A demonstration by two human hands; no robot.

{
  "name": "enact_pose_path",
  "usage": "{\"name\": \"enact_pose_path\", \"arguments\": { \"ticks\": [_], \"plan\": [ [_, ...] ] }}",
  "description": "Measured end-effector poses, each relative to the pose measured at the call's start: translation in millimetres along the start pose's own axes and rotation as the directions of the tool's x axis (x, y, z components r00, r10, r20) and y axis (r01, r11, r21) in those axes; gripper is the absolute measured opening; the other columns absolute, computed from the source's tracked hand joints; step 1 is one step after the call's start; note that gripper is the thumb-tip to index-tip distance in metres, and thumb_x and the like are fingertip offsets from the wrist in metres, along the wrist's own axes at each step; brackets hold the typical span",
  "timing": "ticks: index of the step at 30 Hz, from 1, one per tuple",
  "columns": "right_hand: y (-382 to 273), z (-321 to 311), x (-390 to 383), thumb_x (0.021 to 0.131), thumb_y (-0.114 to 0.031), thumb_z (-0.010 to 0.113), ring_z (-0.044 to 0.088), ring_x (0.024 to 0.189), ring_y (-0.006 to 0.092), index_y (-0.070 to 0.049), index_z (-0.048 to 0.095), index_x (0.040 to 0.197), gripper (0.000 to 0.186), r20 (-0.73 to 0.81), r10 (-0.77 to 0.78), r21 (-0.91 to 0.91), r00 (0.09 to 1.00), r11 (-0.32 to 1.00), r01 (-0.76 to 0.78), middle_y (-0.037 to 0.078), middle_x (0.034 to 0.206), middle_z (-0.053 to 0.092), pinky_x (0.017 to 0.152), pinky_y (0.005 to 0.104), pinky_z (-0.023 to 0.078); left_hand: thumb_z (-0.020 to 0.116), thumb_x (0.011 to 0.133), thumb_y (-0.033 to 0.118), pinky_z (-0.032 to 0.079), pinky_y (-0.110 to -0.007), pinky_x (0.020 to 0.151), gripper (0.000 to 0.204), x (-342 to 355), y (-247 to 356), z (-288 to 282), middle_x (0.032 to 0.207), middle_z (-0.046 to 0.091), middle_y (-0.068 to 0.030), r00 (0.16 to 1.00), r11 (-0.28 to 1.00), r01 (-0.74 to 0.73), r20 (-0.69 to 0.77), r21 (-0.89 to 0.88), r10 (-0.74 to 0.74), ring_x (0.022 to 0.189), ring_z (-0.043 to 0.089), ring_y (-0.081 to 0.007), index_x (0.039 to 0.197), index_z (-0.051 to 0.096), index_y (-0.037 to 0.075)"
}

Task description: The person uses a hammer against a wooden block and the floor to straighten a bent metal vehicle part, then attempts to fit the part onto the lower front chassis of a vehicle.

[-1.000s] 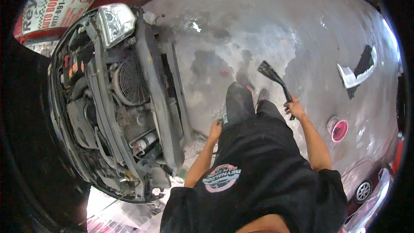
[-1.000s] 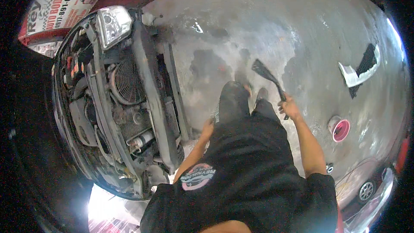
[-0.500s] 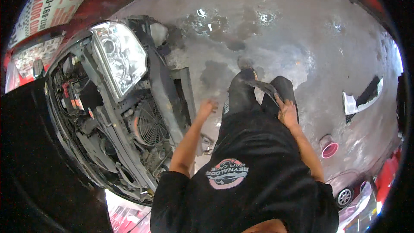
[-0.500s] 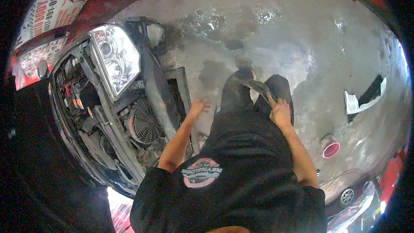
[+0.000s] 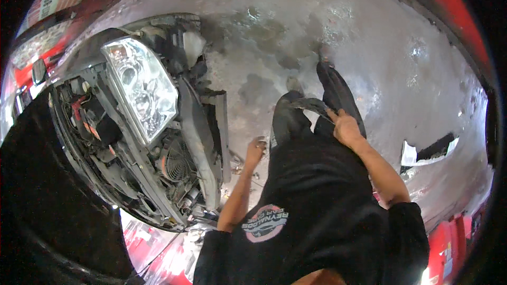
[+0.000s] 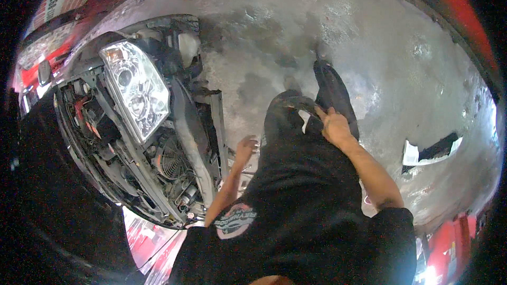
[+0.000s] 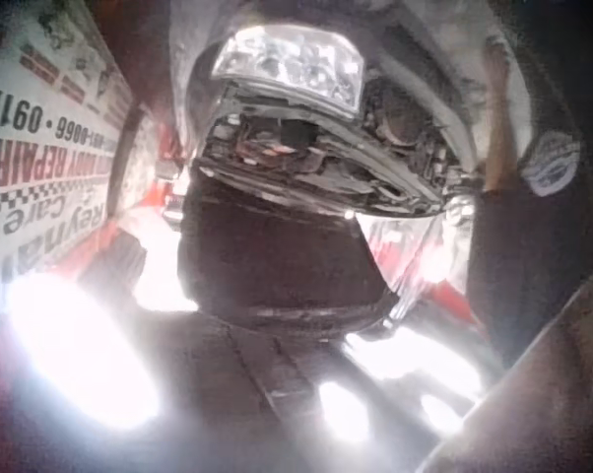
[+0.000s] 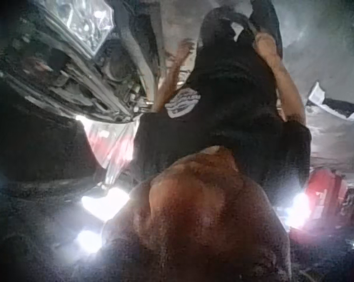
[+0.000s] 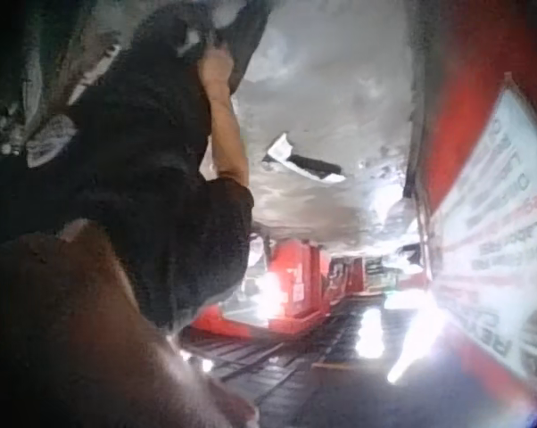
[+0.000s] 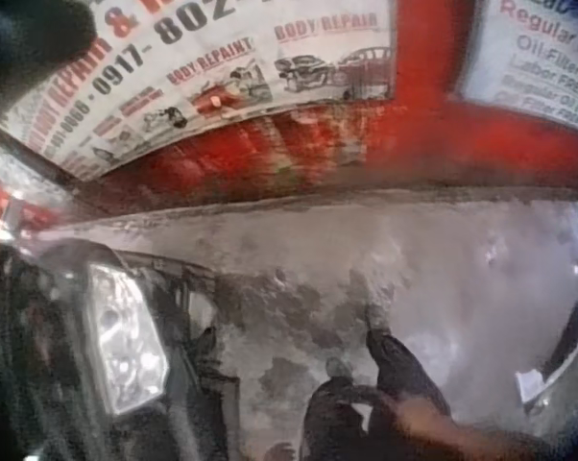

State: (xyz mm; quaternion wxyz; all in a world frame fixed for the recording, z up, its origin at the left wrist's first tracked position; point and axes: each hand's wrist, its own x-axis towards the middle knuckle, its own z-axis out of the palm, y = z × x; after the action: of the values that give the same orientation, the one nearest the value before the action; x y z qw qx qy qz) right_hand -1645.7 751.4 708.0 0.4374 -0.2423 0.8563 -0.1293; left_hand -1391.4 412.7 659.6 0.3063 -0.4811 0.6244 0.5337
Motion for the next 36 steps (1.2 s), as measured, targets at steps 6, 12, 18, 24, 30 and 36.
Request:
{"name": "enact_pose_path", "arguments": {
  "ticks": [6, 12, 18, 24, 30, 36],
  "plan": [
    [41.6, -60.5, 14.3, 0.078, -0.003, 0.067, 0.065, 0.104, 0.0462, -0.017, 0.039, 0.154, 0.082, 0.094, 0.048, 0.099, 0.994, 0.993, -0.057, 0.031, 0.118, 0.059, 0.095, 0.0503, 0.054, 0.061, 0.095, 0.016, 0.05, -0.046, 0.096, 0.037, -9.1, 91.4, 86.4, 0.126, 0.062, -0.0238, 0.921, 0.872, -0.309, -0.108, 0.38, 0.374, 0.114, 0.062, -0.041, 0.129, 0.061, 0.002],
    [54.8, -105.4, 27.3, 0.079, 0.0, 0.061, 0.061, 0.112, 0.0495, -0.014, 0.04, 0.152, 0.078, 0.116, -0.062, 0.263, 0.991, 0.964, 0.03, 0.033, 0.123, 0.061, 0.099, 0.0504, 0.051, 0.066, 0.093, 0.017, 0.046, -0.047, 0.102, 0.04, -22.8, 143.7, 111.4, 0.128, 0.058, -0.0215, 0.934, 0.846, -0.344, 0.053, 0.407, 0.354, 0.121, 0.054, -0.0431, 0.131, 0.06, 0.005],
    [62.3, -107.0, 45.7, 0.081, -0.001, 0.058, 0.059, 0.119, 0.046, -0.005, 0.044, 0.147, 0.067, 0.114, -0.126, 0.402, 0.985, 0.913, 0.071, 0.031, 0.126, 0.061, 0.103, 0.05, 0.048, 0.069, 0.089, 0.012, 0.043, -0.051, 0.105, 0.05, -29.9, 130.6, 141.5, 0.135, 0.055, -0.0193, 0.936, 0.764, -0.35, 0.173, 0.541, 0.307, 0.124, 0.049, -0.0435, 0.137, 0.059, 0.013],
    [71.0, -101.6, 42.7, 0.085, -0.003, 0.054, 0.058, 0.12, 0.0472, -0.002, 0.045, 0.145, 0.062, 0.261, -0.029, 0.398, 0.965, 0.914, -0.08, 0.031, 0.131, 0.059, 0.104, 0.0475, 0.047, 0.072, 0.081, 0.008, 0.042, -0.053, 0.107, 0.056, -15.3, 141.6, 166.3, 0.14, 0.053, -0.0175, 0.922, 0.696, -0.384, 0.218, 0.606, 0.319, 0.129, 0.048, -0.0416, 0.136, 0.061, 0.016],
    [56.4, -96.4, 28.7, 0.084, -0.004, 0.058, 0.057, 0.125, 0.0447, -0.003, 0.043, 0.147, 0.064, 0.324, -0.079, 0.438, 0.943, 0.896, -0.076, 0.032, 0.131, 0.059, 0.106, 0.046, 0.045, 0.074, 0.076, 0.008, 0.037, -0.057, 0.11, 0.066, 13.6, 96.5, 175.4, 0.144, 0.052, -0.0158, 0.88, 0.57, -0.476, 0.357, 0.67, 0.315, 0.133, 0.046, -0.0399, 0.139, 0.058, 0.017],
    [41.0, -42.1, 9.0, 0.081, 0.002, 0.058, 0.063, 0.117, 0.0437, -0.005, 0.042, 0.149, 0.07, 0.086, -0.22, 0.329, 0.972, 0.927, 0.181, 0.03, 0.12, 0.064, 0.099, 0.0438, 0.049, 0.077, 0.072, 0.008, 0.033, -0.06, 0.113, 0.068, 27.4, 43.0, 162.4, 0.143, 0.053, -0.0145, 0.854, 0.641, -0.519, 0.368, 0.566, 0.367, 0.135, 0.045, -0.0376, 0.137, 0.058, 0.014]
  ]
}}
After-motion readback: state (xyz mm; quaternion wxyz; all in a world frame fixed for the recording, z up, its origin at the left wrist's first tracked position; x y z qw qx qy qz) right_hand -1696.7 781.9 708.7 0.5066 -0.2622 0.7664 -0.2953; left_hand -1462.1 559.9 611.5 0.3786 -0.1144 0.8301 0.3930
